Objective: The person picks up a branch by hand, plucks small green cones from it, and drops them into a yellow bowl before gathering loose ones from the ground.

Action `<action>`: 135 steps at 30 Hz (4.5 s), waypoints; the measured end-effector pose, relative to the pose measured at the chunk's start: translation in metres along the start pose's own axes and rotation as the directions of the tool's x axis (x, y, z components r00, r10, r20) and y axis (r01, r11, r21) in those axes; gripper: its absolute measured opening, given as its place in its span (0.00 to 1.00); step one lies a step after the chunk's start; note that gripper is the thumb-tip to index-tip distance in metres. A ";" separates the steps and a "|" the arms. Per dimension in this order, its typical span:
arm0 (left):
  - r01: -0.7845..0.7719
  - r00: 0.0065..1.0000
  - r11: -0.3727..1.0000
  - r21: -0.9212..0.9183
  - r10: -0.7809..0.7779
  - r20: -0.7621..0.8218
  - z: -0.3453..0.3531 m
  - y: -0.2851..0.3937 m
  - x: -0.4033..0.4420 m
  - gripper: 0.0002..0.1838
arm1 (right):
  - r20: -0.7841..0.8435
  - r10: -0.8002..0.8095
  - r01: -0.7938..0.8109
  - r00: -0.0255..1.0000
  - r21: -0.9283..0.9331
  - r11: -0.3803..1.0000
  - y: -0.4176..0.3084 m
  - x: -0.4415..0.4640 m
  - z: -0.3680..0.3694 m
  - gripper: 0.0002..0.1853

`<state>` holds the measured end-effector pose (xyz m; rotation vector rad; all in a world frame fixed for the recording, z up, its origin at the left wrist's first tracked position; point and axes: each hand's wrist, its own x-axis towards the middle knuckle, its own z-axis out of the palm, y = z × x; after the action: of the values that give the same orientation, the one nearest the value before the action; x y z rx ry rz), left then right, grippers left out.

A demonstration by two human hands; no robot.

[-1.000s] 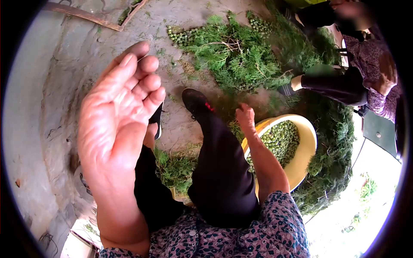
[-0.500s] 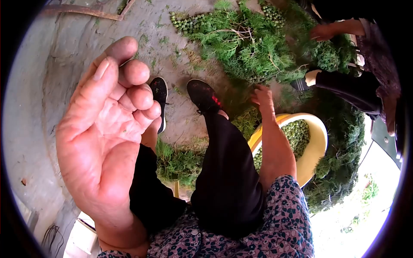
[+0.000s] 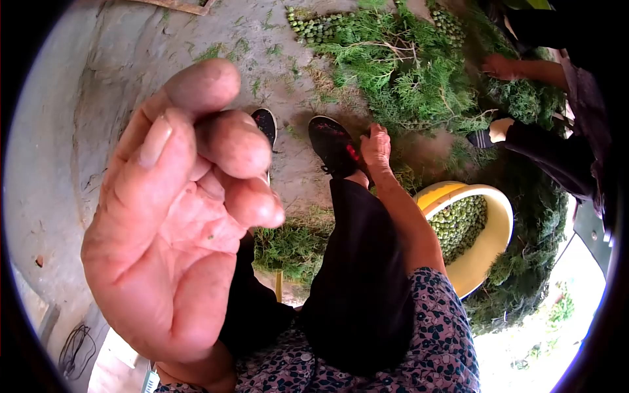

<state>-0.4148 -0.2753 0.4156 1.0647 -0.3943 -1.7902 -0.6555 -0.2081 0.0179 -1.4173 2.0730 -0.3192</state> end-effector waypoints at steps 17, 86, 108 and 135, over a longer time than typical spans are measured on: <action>-0.005 0.999 1.000 -0.030 0.006 0.046 -0.011 0.008 -0.013 0.13 | -0.162 -0.012 0.007 0.987 -0.033 0.999 -0.008 0.047 -0.026 0.14; -0.002 0.998 1.000 0.004 0.002 -0.067 0.006 -0.001 -0.014 0.11 | 0.080 0.308 -0.311 0.948 0.446 0.839 0.031 0.079 -0.098 0.10; 0.009 1.000 1.000 0.008 -0.009 0.008 0.001 0.001 -0.018 0.11 | -0.181 0.474 -0.388 0.862 0.367 0.845 0.061 0.005 -0.025 0.15; -0.031 1.000 0.999 -0.026 0.031 0.004 -0.004 0.005 -0.016 0.12 | 0.125 -0.016 -0.042 0.992 0.452 0.891 -0.045 0.066 -0.018 0.18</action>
<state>-0.4061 -0.2634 0.4242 1.0316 -0.3871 -1.7657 -0.6481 -0.2881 0.0326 -1.1056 1.7544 -0.6468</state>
